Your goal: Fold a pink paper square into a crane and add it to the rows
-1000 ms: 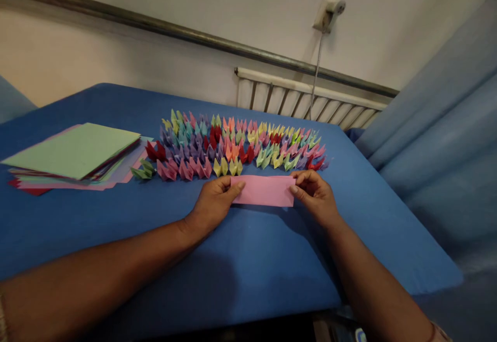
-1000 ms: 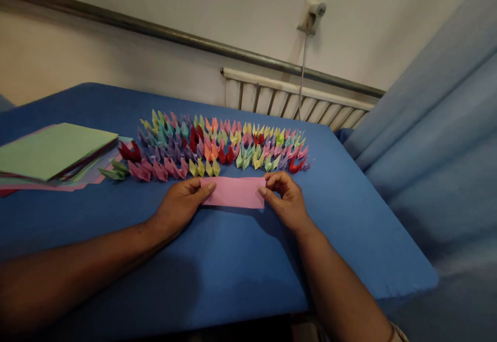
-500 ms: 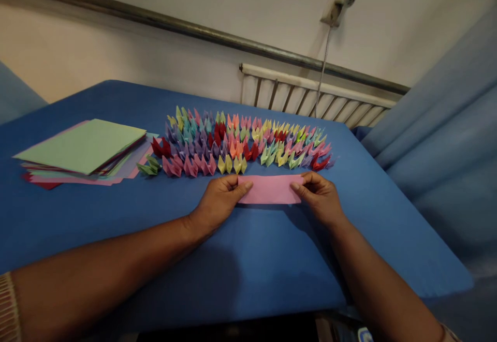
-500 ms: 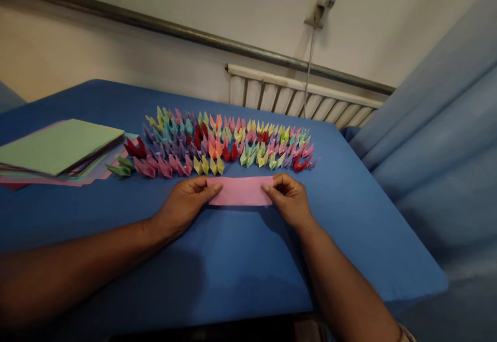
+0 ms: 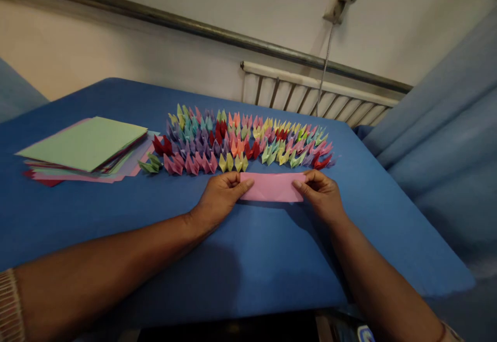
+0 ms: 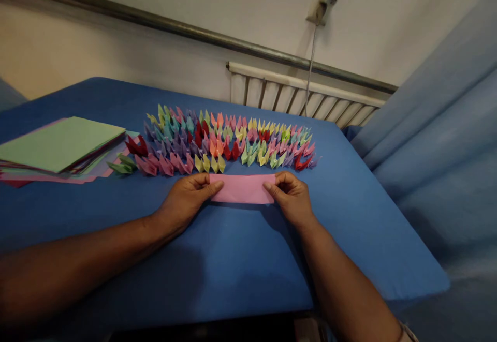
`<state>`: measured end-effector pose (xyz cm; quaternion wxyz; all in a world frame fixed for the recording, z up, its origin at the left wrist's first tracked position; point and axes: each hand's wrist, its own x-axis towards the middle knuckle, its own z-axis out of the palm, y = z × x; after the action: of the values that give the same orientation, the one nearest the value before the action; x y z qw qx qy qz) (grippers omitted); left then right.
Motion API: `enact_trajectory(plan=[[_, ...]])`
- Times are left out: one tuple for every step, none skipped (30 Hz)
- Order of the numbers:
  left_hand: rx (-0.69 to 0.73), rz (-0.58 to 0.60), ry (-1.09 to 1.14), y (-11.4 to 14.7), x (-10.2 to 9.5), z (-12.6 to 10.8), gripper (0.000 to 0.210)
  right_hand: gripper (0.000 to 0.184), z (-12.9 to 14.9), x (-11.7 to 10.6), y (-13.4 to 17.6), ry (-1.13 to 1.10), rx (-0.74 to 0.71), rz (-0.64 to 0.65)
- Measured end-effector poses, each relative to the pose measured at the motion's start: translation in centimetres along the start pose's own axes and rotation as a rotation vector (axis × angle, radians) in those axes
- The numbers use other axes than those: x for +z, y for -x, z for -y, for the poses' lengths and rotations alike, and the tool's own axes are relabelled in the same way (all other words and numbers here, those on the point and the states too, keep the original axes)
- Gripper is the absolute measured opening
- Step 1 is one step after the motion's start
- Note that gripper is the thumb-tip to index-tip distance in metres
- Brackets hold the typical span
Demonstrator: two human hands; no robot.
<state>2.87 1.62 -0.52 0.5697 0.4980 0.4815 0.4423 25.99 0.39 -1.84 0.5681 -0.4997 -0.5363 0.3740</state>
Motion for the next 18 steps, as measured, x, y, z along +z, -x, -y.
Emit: enact_trajectory(plan=[[0.004, 0.001, -0.009, -0.01, -0.01, 0.05, 0.028, 0.032, 0.01, 0.01, -0.02, -0.004, 0.007, -0.002], [0.007, 0.004, -0.018, -0.02, -0.01, 0.08, 0.029, 0.032, 0.01, 0.02, -0.03, -0.008, 0.012, -0.005], [0.01, 0.009, -0.027, 0.0, -0.01, 0.09, 0.029, 0.032, 0.0, 0.03, -0.04, -0.012, 0.016, -0.007], [0.013, 0.011, -0.036, 0.02, -0.01, 0.07, 0.029, 0.033, -0.01, 0.02, -0.05, -0.015, 0.017, -0.01], [0.017, 0.009, -0.042, 0.06, -0.01, 0.02, 0.028, 0.033, -0.03, 0.01, -0.05, -0.016, 0.019, -0.012], [0.022, 0.007, -0.044, 0.1, -0.01, -0.06, 0.028, 0.033, -0.04, 0.0, -0.05, -0.017, 0.022, -0.016], [0.026, 0.008, -0.041, 0.16, -0.02, -0.15, 0.028, 0.033, -0.05, -0.01, -0.05, -0.02, 0.026, -0.02], [0.031, 0.009, -0.037, 0.22, -0.03, -0.26, 0.028, 0.032, -0.05, -0.01, -0.05, -0.026, 0.029, -0.026], [0.036, 0.013, -0.035, 0.29, -0.04, -0.37, 0.027, 0.032, -0.03, 0.0, -0.05, -0.035, 0.03, -0.033], [0.044, 0.014, -0.04, 0.35, -0.06, -0.47, 0.026, 0.031, -0.01, 0.02, -0.06, -0.046, 0.028, -0.04], [0.054, 0.01, -0.054, 0.4, -0.09, -0.57, 0.026, 0.03, 0.03, 0.04, -0.08, -0.059, 0.021, -0.048], [0.065, 0.003, -0.074, 0.44, -0.11, -0.65, 0.026, 0.029, 0.07, 0.07, -0.1, -0.074, 0.01, -0.056], [0.077, -0.004, -0.094, 0.46, -0.13, -0.71, 0.026, 0.029, 0.12, 0.1, -0.13, -0.089, -0.001, -0.065], [0.087, -0.007, -0.107, 0.46, -0.15, -0.76, 0.027, 0.029, 0.17, 0.12, -0.16, -0.1, -0.012, -0.071], [0.093, -0.006, -0.112, 0.44, -0.16, -0.79, 0.027, 0.029, 0.21, 0.12, -0.2, -0.105, -0.021, -0.073], [0.097, -0.005, -0.111, 0.41, -0.16, -0.81, 0.027, 0.029, 0.24, 0.1, -0.23, -0.103, -0.026, -0.072], [0.1, -0.005, -0.107, 0.38, -0.16, -0.82, 0.027, 0.029, 0.26, 0.06, -0.25, -0.096, -0.027, -0.066], [0.102, -0.009, -0.105, 0.34, -0.16, -0.83, 0.026, 0.028, 0.26, 0.02, -0.27, -0.088, -0.025, -0.056]])
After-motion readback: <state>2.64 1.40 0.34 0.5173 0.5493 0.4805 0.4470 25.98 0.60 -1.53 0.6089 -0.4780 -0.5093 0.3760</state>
